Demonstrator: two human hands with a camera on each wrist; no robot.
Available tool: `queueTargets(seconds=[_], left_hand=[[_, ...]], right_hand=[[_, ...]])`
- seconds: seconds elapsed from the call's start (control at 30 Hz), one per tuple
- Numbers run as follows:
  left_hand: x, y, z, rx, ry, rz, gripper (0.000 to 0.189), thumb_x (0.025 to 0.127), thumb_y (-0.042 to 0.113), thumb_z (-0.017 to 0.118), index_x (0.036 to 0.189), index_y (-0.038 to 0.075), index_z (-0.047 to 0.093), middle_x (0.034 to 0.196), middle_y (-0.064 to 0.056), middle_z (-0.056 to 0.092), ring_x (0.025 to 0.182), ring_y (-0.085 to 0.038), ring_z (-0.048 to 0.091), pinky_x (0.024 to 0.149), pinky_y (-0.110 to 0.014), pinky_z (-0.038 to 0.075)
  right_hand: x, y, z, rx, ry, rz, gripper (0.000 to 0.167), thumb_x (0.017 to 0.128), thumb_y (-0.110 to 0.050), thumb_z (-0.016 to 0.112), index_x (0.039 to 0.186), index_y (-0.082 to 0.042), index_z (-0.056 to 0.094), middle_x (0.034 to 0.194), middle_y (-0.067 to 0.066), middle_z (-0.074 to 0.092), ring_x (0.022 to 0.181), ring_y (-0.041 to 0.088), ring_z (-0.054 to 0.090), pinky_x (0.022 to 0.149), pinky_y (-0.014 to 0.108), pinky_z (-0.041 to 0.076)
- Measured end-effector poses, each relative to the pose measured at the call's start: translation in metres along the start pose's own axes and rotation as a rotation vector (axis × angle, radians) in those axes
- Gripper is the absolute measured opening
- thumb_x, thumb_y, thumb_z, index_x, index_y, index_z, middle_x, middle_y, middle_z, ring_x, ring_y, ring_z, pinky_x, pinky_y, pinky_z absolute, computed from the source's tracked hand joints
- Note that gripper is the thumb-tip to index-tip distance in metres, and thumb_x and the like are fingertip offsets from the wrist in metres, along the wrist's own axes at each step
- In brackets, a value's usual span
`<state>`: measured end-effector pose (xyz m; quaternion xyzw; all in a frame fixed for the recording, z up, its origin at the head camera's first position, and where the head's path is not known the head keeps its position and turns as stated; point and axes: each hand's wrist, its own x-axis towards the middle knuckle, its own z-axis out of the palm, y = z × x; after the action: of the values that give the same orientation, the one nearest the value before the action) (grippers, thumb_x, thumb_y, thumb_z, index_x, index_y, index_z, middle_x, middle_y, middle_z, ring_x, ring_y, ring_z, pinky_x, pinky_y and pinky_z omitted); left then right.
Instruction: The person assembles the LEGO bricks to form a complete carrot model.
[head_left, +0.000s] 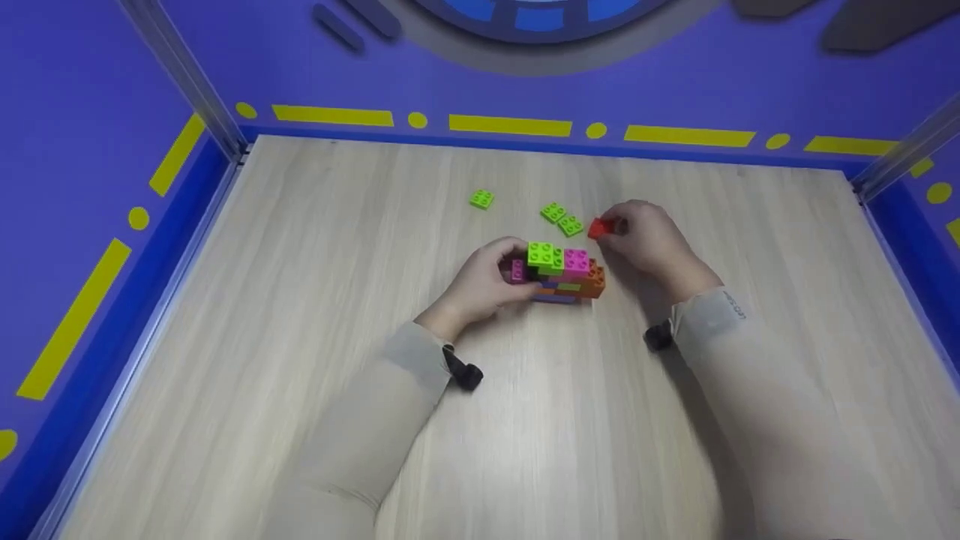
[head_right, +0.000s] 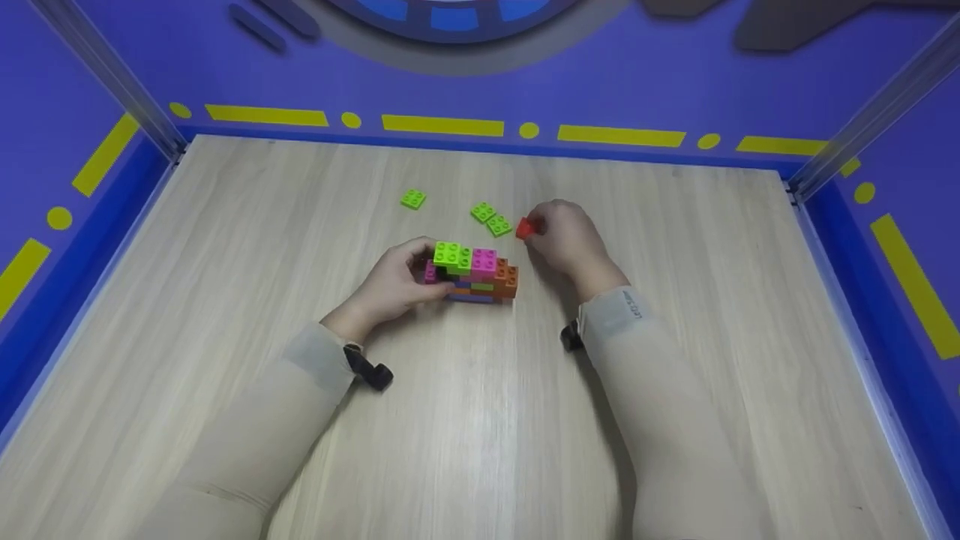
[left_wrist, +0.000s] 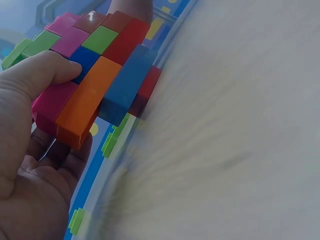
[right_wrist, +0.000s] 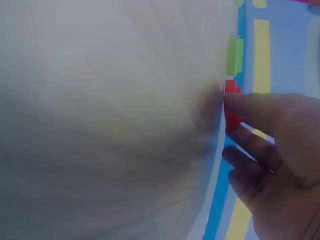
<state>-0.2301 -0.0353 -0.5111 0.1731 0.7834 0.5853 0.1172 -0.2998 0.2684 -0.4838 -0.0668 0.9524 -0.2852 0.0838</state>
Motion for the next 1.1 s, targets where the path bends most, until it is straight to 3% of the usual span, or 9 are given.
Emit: queueTargets(seconds=[0.13, 0.33, 0.47, 0.6, 0.87, 1.1], left_hand=[[0.001, 0.000, 0.000, 0.000, 0.003, 0.006, 0.055, 0.093, 0.010, 0.092, 0.142, 0.010, 0.069, 0.148, -0.010, 0.071, 0.138, -0.028, 0.067, 0.126, -0.041, 0.052], [0.003, 0.000, -0.001, -0.002, 0.004, 0.010, 0.054, 0.093, 0.009, 0.092, 0.142, 0.008, 0.069, 0.148, -0.011, 0.070, 0.140, -0.028, 0.067, 0.128, -0.041, 0.051], [0.003, 0.000, -0.001, 0.004, 0.010, 0.017, 0.054, 0.093, 0.009, 0.092, 0.141, 0.008, 0.069, 0.148, -0.011, 0.070, 0.140, -0.028, 0.066, 0.128, -0.042, 0.050], [0.001, -0.003, -0.001, -0.002, -0.005, 0.025, 0.054, 0.094, 0.010, 0.091, 0.143, 0.008, 0.068, 0.148, -0.011, 0.070, 0.137, -0.028, 0.069, 0.123, -0.038, 0.054], [0.000, -0.003, -0.002, -0.001, 0.008, 0.040, 0.054, 0.094, 0.009, 0.091, 0.143, 0.007, 0.069, 0.146, -0.012, 0.071, 0.132, -0.028, 0.071, 0.119, -0.037, 0.057], [0.000, -0.004, -0.002, 0.019, 0.005, 0.053, 0.053, 0.094, 0.010, 0.091, 0.142, 0.005, 0.069, 0.146, -0.014, 0.071, 0.133, -0.028, 0.069, 0.120, -0.040, 0.056]], right_hand=[[-0.012, -0.003, -0.001, 0.105, 0.029, 0.000, 0.038, 0.107, -0.020, 0.079, 0.142, -0.008, 0.074, 0.140, 0.015, 0.069, 0.129, 0.035, 0.063, 0.117, 0.057, 0.056], [-0.029, -0.010, -0.004, 0.226, 0.068, 0.014, 0.037, 0.107, -0.028, 0.079, 0.142, -0.018, 0.075, 0.136, 0.008, 0.067, 0.121, 0.029, 0.059, 0.105, 0.046, 0.053], [-0.041, -0.013, -0.004, 0.290, 0.092, -0.002, 0.037, 0.108, -0.030, 0.079, 0.143, -0.021, 0.074, 0.138, 0.003, 0.068, 0.124, 0.025, 0.058, 0.105, 0.038, 0.051], [-0.051, -0.010, 0.002, 0.338, 0.111, -0.065, 0.034, 0.109, -0.024, 0.077, 0.142, -0.020, 0.075, 0.138, 0.003, 0.069, 0.125, 0.022, 0.061, 0.105, 0.029, 0.052], [-0.055, -0.006, 0.017, 0.529, 0.134, -0.226, 0.030, 0.107, -0.022, 0.080, 0.135, -0.011, 0.078, 0.131, 0.003, 0.072, 0.122, 0.021, 0.065, 0.110, 0.026, 0.052], [-0.060, -0.002, 0.027, 0.743, 0.173, -0.297, 0.029, 0.105, 0.000, 0.075, 0.134, -0.001, 0.076, 0.127, 0.002, 0.074, 0.117, 0.017, 0.069, 0.105, 0.020, 0.057]])
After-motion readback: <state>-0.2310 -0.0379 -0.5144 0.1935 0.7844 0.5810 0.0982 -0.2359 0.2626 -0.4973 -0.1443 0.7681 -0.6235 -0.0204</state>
